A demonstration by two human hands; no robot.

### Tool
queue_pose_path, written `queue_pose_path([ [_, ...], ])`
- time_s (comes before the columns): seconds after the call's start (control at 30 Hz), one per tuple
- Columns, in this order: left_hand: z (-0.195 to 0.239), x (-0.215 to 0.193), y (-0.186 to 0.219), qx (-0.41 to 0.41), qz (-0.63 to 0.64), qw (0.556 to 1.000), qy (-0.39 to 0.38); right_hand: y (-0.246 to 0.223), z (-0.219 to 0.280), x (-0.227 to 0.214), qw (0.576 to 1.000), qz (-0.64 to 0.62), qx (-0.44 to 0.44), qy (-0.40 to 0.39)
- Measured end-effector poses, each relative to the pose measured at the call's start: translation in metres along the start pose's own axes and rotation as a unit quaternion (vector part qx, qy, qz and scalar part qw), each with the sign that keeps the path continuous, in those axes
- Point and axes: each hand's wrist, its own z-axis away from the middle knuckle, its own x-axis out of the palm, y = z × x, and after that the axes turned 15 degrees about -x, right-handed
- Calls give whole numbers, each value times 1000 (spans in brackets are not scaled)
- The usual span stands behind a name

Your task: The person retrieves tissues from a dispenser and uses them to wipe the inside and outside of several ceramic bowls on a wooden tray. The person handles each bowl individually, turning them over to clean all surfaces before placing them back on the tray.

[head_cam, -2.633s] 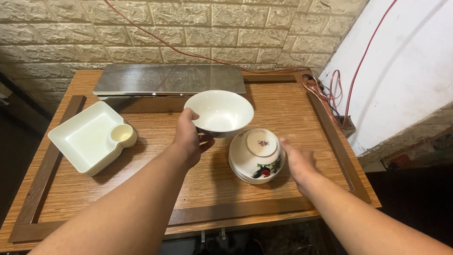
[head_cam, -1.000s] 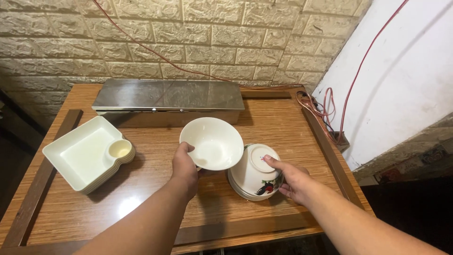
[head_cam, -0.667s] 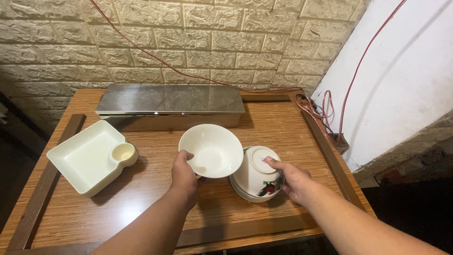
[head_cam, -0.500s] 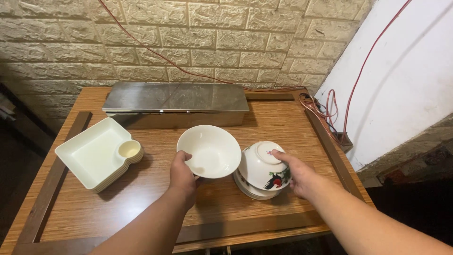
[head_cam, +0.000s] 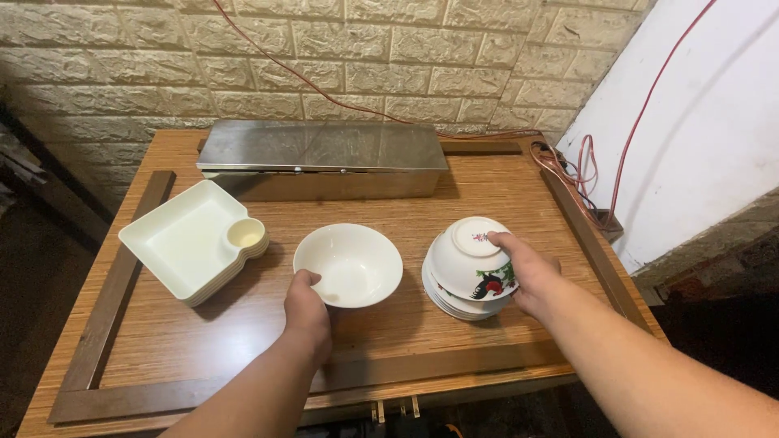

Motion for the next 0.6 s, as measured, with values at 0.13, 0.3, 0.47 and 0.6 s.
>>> queue_pose_path([
  [0.13, -3, -7, -5, -1, -60, 996, 59, -7, 37, 13, 995, 45, 1, 88],
  [0.3, 6, -11, -3, 19, -187, 973, 137, 26, 12, -8, 993, 67, -39, 93],
  [0.47, 29, -9, 0, 64, -307, 931, 186, 39, 5, -17, 992, 78, -47, 82],
  [0.6, 19, -12, 1, 78, -357, 910, 194, 29, 11, -12, 987, 142, -12, 76],
])
